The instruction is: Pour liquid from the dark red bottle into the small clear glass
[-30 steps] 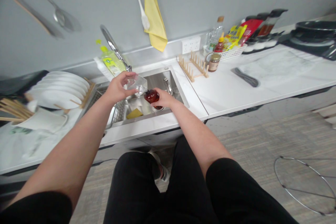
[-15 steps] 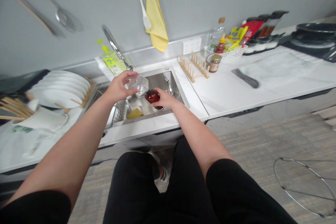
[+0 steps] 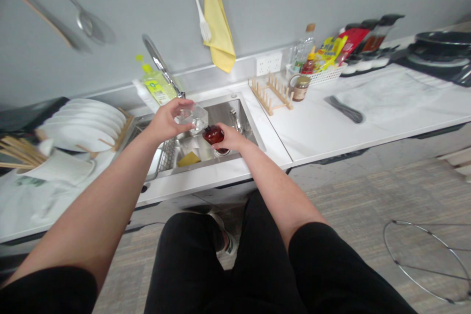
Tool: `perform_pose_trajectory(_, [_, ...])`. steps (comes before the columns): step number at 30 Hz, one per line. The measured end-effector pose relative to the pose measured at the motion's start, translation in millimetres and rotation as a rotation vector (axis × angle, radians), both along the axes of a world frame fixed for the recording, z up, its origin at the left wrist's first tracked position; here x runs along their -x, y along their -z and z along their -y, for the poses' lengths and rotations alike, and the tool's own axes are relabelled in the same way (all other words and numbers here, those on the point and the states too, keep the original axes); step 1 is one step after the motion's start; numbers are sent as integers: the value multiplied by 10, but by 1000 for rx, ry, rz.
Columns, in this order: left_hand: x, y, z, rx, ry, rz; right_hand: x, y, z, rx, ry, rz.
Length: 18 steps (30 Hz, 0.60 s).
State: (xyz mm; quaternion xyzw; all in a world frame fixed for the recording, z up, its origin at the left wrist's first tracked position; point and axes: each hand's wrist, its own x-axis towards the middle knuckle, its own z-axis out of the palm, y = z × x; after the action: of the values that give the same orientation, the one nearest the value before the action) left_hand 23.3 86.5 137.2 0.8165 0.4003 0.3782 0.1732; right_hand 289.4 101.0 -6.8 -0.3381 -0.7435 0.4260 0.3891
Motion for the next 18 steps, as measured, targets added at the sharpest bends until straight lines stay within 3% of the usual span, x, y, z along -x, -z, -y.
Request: perform_pose_trajectory(18, [-7,-21,-27,13,2,-30,-11,-19,5,-40,3,34])
